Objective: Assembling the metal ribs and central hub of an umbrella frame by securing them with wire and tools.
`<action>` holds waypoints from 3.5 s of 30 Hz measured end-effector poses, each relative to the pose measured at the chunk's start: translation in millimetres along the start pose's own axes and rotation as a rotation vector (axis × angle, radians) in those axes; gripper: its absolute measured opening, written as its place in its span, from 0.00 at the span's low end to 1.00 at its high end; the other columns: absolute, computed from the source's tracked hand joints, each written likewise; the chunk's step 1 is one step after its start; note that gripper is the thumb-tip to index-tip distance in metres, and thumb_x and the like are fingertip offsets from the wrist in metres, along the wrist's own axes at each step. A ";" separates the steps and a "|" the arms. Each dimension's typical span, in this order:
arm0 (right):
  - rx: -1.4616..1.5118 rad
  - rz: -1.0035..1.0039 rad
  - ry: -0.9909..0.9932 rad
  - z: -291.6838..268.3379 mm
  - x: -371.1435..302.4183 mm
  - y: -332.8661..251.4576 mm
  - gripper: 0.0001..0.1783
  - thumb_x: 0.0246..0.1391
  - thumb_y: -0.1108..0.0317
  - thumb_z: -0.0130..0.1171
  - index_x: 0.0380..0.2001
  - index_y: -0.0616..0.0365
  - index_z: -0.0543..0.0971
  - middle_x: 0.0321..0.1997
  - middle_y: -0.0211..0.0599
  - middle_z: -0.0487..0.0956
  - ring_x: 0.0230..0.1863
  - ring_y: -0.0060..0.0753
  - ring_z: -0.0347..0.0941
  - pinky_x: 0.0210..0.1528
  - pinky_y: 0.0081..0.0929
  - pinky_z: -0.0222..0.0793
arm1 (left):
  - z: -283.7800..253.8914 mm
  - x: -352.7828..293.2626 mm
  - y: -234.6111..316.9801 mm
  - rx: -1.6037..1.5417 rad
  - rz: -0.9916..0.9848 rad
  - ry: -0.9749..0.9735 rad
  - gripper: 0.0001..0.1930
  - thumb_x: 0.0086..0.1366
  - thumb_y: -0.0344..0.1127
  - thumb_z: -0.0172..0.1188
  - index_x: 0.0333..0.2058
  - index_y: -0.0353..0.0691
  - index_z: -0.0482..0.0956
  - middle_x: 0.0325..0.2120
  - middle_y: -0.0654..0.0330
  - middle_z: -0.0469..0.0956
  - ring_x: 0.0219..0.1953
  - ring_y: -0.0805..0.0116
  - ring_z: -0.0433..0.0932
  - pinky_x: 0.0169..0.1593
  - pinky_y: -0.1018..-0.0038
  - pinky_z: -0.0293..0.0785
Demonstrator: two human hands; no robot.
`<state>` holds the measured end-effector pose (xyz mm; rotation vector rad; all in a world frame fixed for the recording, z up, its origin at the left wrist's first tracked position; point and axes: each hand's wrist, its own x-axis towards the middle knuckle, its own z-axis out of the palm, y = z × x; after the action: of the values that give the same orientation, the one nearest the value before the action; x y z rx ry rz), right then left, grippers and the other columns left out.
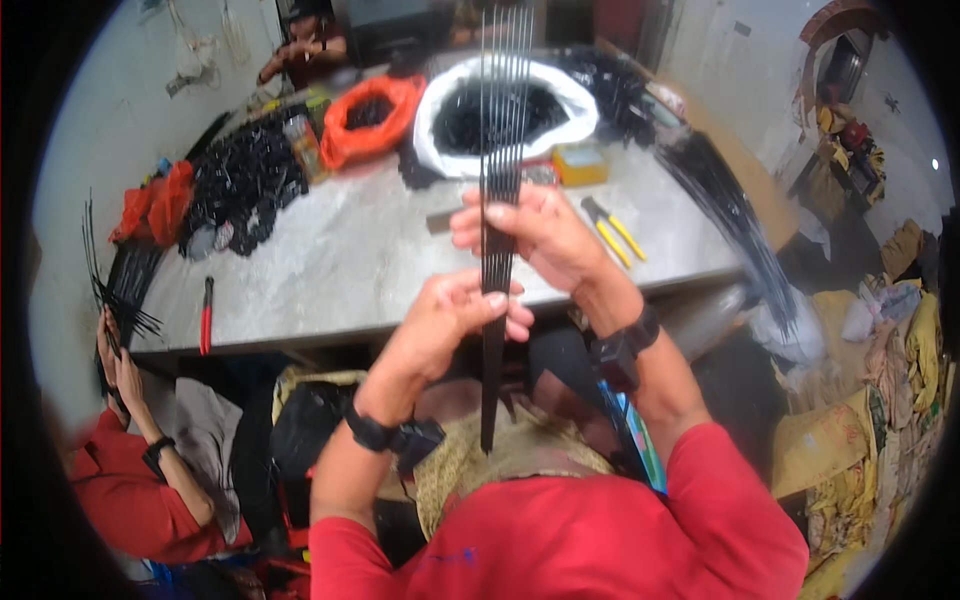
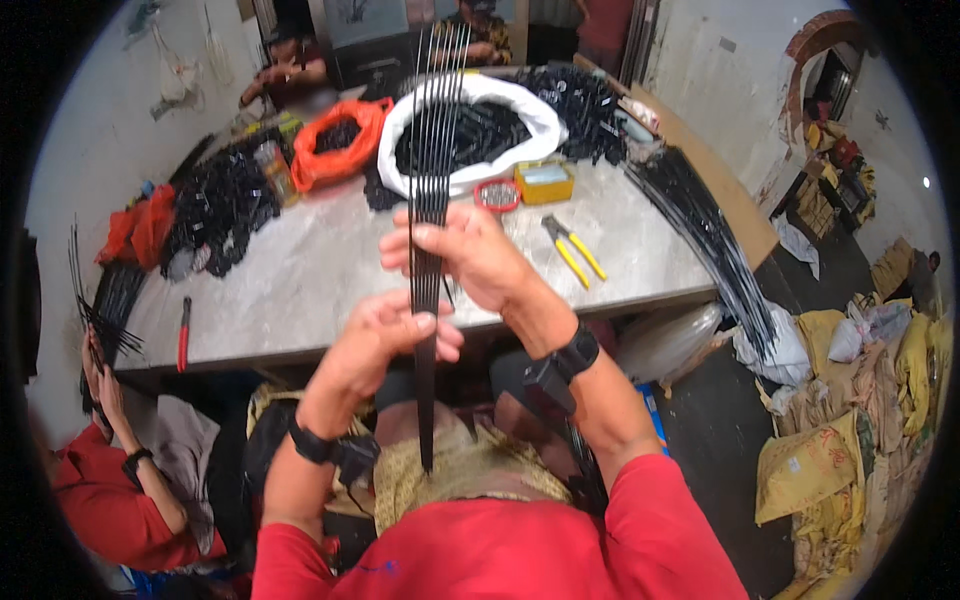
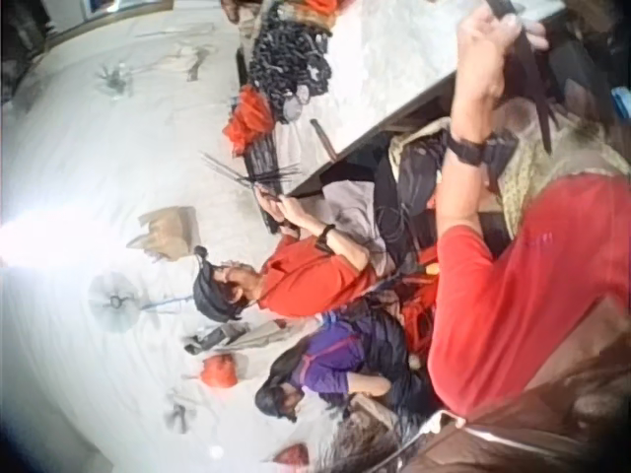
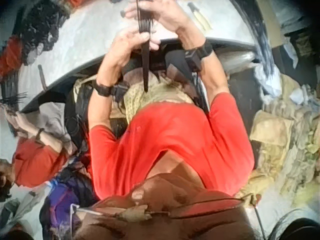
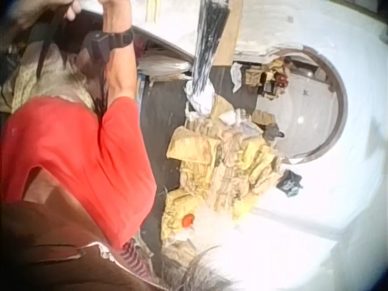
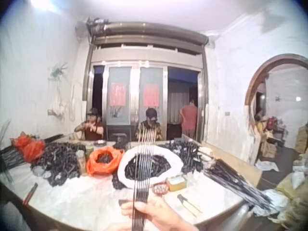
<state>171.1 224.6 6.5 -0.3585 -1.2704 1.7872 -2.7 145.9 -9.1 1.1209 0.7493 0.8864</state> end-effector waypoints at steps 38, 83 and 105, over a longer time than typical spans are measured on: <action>-0.957 0.267 0.175 -88.2 9.3 22.4 0.11 0.57 0.64 0.56 0.31 0.62 0.80 0.23 0.32 0.79 0.24 0.23 0.74 0.27 0.25 0.69 | -51.9 46.8 -210.7 0.095 0.079 0.248 0.06 0.66 0.23 0.52 0.41 0.34 0.75 0.34 0.58 0.82 0.39 0.71 0.80 0.47 0.73 0.77; -1.745 -0.027 -0.360 -52.5 -180.8 145.1 0.21 0.49 0.61 0.59 0.48 0.49 0.77 0.55 0.37 0.74 0.56 0.41 0.68 0.50 0.42 0.63 | -57.3 45.9 -180.4 0.333 0.271 0.231 0.07 0.69 0.28 0.53 0.41 0.32 0.78 0.37 0.57 0.83 0.43 0.71 0.80 0.51 0.72 0.75; -1.387 0.031 -0.146 -118.4 45.6 57.7 0.22 0.50 0.76 0.62 0.50 0.60 0.75 0.48 0.45 0.74 0.45 0.46 0.74 0.46 0.33 0.72 | -75.8 46.8 -240.9 0.323 0.090 0.161 0.08 0.66 0.26 0.54 0.40 0.31 0.80 0.37 0.56 0.84 0.43 0.69 0.82 0.50 0.73 0.76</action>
<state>195.5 328.1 -83.6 -0.9856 -2.4584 0.6731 4.6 175.8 -264.1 1.3872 1.0063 0.9619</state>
